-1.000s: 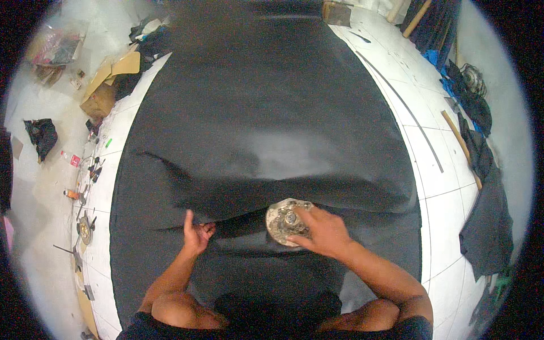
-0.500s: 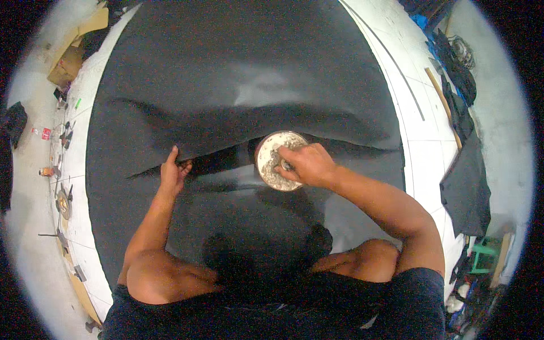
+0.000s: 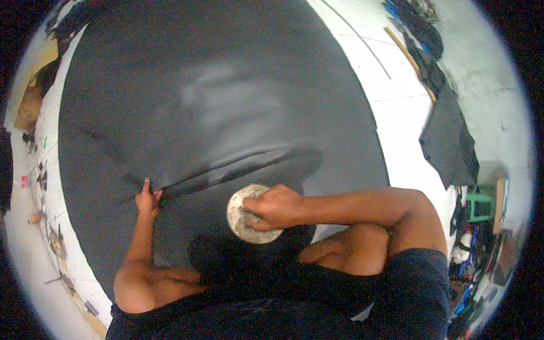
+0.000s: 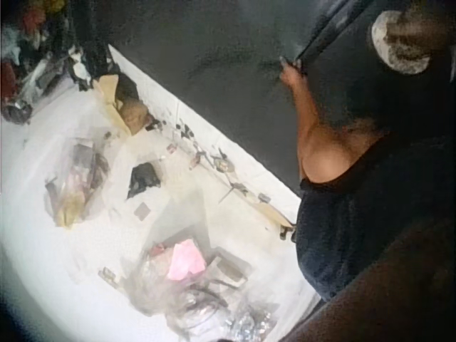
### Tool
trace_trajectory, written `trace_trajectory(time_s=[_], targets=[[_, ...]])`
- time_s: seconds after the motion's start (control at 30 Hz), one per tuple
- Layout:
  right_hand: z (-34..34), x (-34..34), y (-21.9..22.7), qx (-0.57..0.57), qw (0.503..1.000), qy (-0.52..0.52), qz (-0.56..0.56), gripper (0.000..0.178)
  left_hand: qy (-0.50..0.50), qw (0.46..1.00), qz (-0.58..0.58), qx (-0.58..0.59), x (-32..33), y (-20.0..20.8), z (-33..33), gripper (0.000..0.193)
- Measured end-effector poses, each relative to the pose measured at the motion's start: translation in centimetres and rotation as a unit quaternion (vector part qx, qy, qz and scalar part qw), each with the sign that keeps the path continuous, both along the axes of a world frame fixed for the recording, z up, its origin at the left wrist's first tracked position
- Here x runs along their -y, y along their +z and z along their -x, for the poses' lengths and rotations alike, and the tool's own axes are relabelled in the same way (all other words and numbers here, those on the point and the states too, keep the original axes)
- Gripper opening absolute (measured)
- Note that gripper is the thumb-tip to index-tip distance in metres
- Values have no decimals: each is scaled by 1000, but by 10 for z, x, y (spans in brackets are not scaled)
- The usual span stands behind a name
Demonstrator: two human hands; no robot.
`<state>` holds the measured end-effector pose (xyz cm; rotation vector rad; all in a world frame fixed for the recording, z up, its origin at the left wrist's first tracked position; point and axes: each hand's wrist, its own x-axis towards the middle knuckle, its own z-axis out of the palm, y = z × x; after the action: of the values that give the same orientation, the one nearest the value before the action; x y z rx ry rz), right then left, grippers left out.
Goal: The person cuts a sheet of black material using shears, folds the cut piece over, and flattens it using a circular weight. The person cuts along the sheet with shears again, folds the material, and presses it with the weight.
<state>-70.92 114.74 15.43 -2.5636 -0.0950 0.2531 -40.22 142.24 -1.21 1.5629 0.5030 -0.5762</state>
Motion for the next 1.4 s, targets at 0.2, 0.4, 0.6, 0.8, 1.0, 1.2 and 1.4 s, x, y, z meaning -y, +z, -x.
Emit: trace_trajectory(time_s=[0.2,0.4,0.6,0.8,1.0,1.2,1.4], targets=[[-29,26,-6,-28,992,56,-111,45,27,999,45,-15,-17,1,-11,77],[-36,158,-77,5,907,-389,-163,35,37,999,7,39,-53,-23,-28,44],[71,225,-127,20,866,-476,156,44,-58,981,-127,136,-24,-13,6,41],[96,226,-138,-35,821,-535,198,62,-100,936,-248,227,-50,-25,-22,42],[120,223,-151,-92,780,-588,194,72,-166,908,-240,301,-76,-35,-5,38],[135,227,-154,-95,779,-596,170,74,-111,957,-235,129,-64,-22,-8,41],[139,231,-156,-93,778,-602,155,74,-69,946,-283,140,-39,-9,8,43]])
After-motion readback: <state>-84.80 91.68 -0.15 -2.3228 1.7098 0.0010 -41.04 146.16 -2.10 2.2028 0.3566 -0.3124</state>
